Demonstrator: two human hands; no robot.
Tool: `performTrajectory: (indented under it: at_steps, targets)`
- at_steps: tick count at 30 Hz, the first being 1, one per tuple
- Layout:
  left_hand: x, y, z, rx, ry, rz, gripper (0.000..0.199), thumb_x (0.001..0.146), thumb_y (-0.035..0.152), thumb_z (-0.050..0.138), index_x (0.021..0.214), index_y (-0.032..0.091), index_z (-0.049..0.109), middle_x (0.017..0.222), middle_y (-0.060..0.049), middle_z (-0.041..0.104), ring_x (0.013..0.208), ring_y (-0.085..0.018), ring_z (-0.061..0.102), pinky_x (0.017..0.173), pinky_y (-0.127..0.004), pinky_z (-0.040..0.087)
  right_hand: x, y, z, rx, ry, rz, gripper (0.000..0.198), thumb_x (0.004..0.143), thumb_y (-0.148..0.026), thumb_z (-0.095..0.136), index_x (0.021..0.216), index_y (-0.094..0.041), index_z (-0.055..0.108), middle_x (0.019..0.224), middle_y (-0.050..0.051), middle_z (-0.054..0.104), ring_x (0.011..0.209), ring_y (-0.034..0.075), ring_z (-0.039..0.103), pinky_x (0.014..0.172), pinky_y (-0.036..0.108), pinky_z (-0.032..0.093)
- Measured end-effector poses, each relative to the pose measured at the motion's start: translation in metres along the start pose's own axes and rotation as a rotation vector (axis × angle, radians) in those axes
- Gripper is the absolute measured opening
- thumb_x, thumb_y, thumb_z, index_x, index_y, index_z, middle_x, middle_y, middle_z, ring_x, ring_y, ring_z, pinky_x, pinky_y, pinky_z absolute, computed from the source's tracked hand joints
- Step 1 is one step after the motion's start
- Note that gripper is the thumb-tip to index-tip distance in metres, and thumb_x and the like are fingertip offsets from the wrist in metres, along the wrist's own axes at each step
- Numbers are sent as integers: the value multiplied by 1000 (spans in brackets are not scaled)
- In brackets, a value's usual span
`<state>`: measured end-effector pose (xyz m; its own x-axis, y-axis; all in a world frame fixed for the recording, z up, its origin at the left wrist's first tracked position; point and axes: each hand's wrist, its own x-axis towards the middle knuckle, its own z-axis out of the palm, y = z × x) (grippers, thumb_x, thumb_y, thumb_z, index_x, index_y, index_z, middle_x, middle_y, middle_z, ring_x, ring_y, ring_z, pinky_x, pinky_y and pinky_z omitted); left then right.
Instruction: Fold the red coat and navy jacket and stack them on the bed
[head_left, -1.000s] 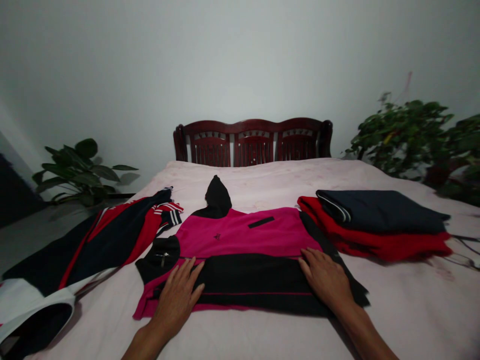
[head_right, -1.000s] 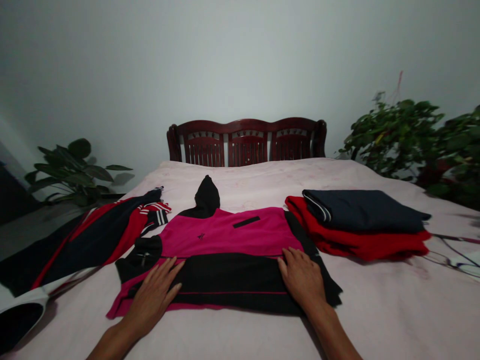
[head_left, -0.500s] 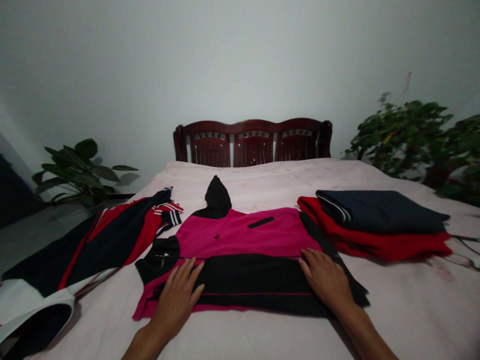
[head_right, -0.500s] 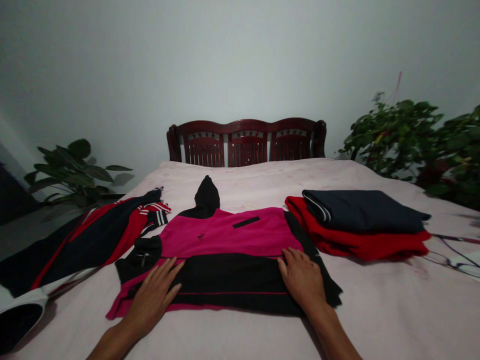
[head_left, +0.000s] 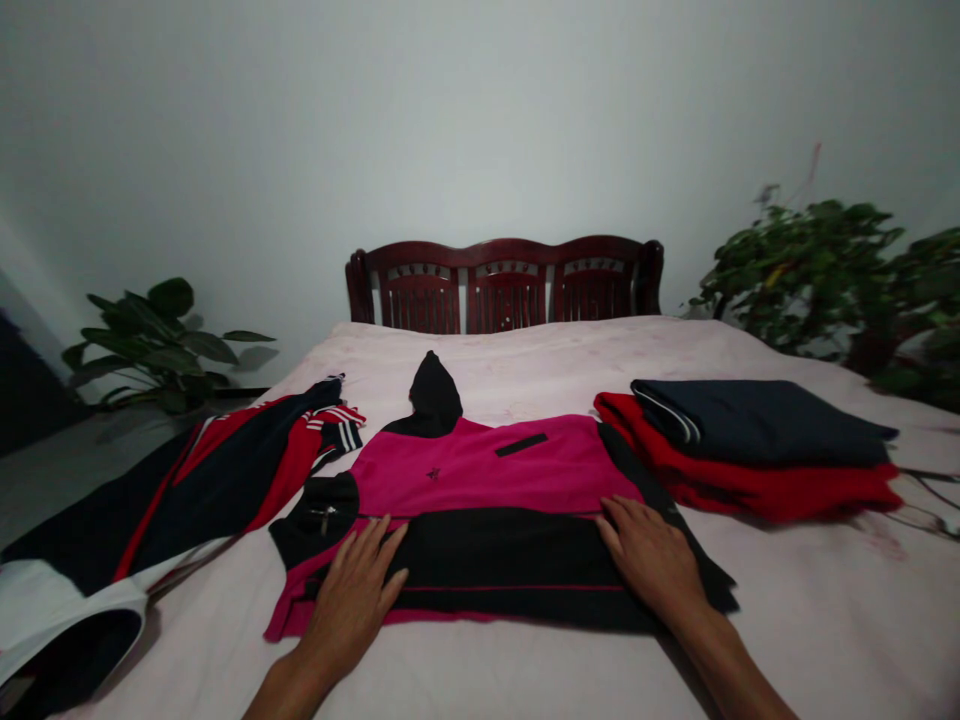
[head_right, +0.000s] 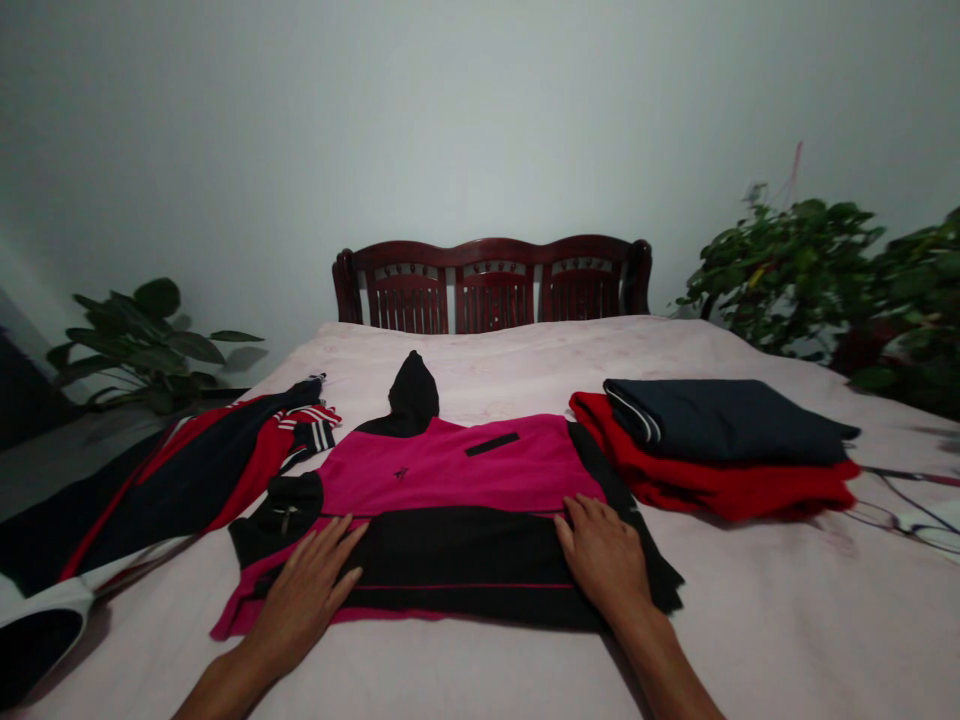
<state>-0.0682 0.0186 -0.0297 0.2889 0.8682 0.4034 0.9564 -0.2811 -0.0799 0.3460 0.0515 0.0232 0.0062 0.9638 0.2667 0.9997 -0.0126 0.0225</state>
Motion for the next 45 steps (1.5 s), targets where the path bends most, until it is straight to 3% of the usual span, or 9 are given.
performTrajectory:
  at_steps: [45]
  targets:
    - [1,-1,2,27,-9,9,51,97,41,44,147,29,43,150,-5,48,138,-23,44,112,-45,37,1,2,3,-23,28,-24,44,98,-38,37,130,-18,60,134,10,61,121,28,57,93,43,48]
